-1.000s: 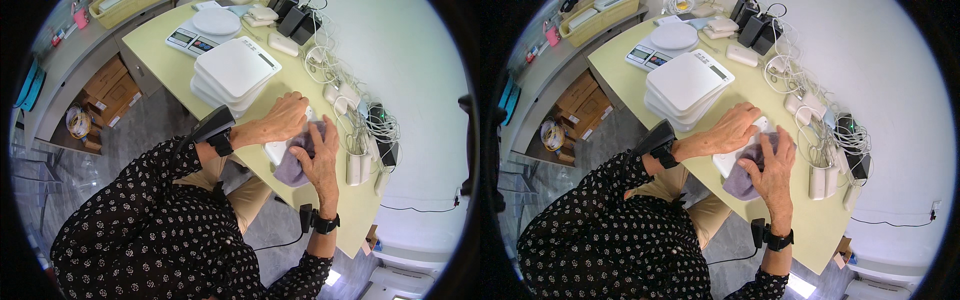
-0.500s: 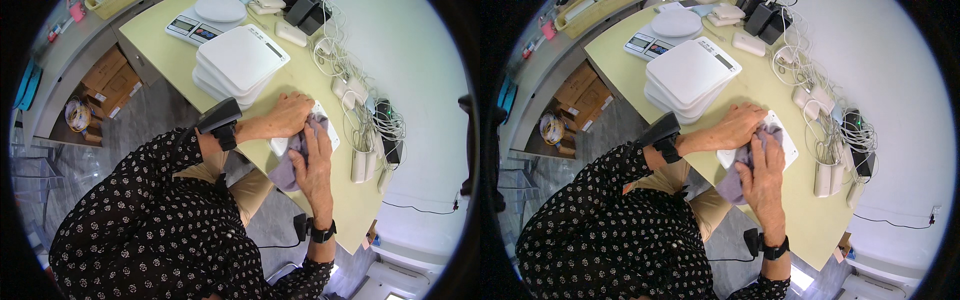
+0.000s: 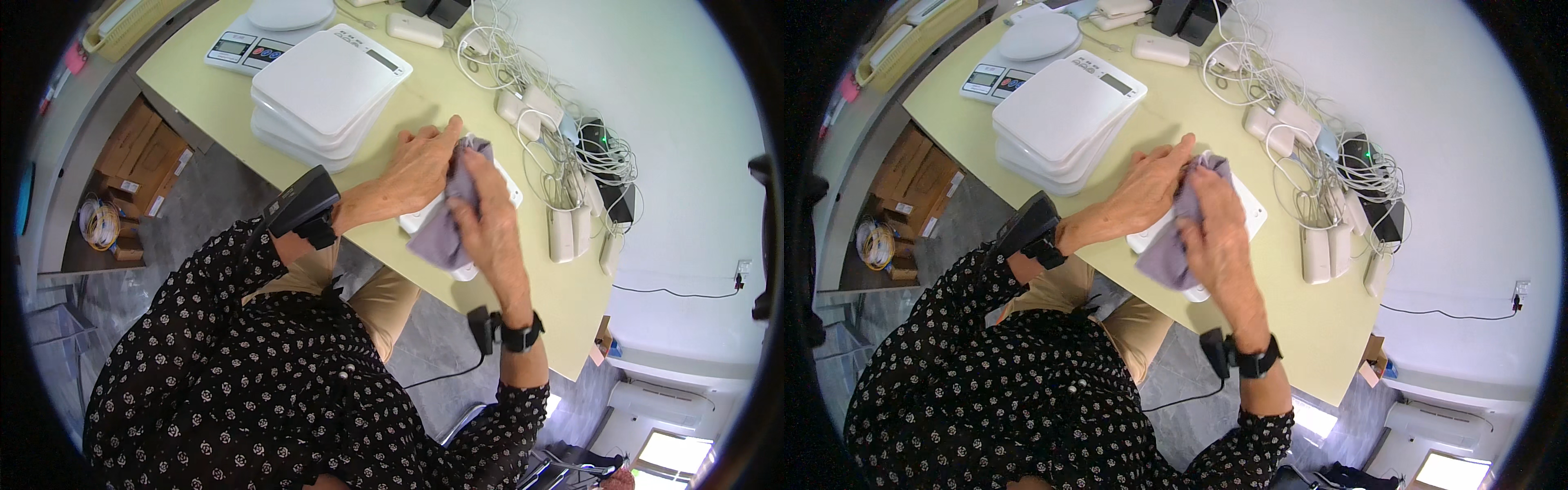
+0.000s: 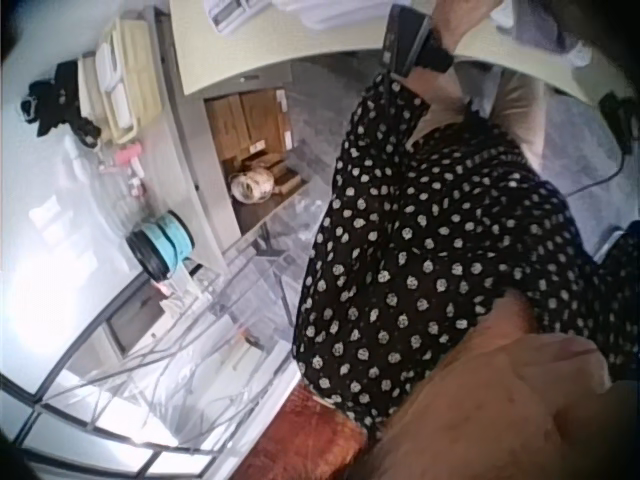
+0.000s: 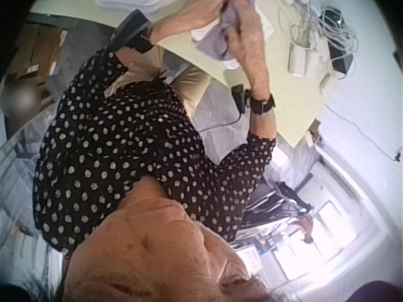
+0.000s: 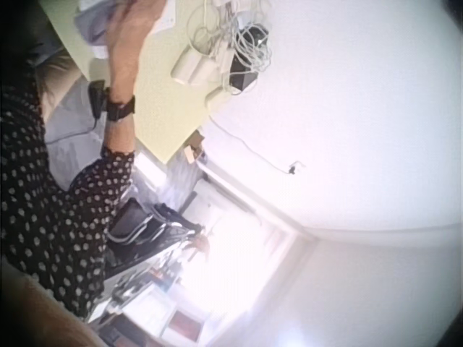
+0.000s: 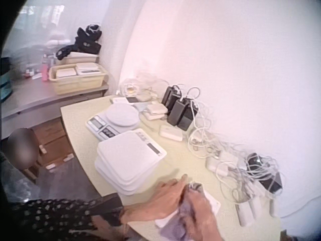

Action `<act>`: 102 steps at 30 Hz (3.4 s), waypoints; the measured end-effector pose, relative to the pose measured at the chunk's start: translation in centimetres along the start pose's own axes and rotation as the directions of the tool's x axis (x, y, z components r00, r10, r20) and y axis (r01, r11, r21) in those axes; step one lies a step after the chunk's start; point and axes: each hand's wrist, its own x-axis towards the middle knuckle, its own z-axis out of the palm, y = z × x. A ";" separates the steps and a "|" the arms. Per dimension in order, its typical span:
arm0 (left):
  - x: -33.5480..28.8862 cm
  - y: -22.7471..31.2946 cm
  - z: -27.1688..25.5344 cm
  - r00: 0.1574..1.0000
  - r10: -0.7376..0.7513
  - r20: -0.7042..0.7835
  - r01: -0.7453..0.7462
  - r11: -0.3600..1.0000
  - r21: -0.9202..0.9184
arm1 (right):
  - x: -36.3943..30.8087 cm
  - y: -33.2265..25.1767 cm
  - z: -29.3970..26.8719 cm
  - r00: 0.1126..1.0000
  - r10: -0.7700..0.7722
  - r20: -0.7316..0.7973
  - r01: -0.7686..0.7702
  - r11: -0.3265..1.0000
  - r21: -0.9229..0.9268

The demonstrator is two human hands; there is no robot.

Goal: The person wipes a white digital scale with a purple cloth, cleaning the top surface, sides, and bottom. They then pick up another scale from a stack and repeat the wiping process on its surfaces.

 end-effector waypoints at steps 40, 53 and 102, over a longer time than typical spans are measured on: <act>-0.3 0.9 -1.6 0.998 -0.054 0.019 0.055 0.998 -0.033 | -2.2 -1.2 -3.3 0.971 -0.141 0.193 0.164 0.980 -0.112; -8.1 2.1 -3.6 0.993 -0.024 0.112 0.034 0.996 -0.084 | -1.5 -2.9 -2.8 0.956 -0.159 0.246 0.185 0.979 -0.086; -8.2 2.9 -4.2 0.996 0.066 0.052 -0.071 0.991 0.111 | -6.4 -6.5 -2.6 0.818 -0.491 0.300 0.571 0.759 -0.314</act>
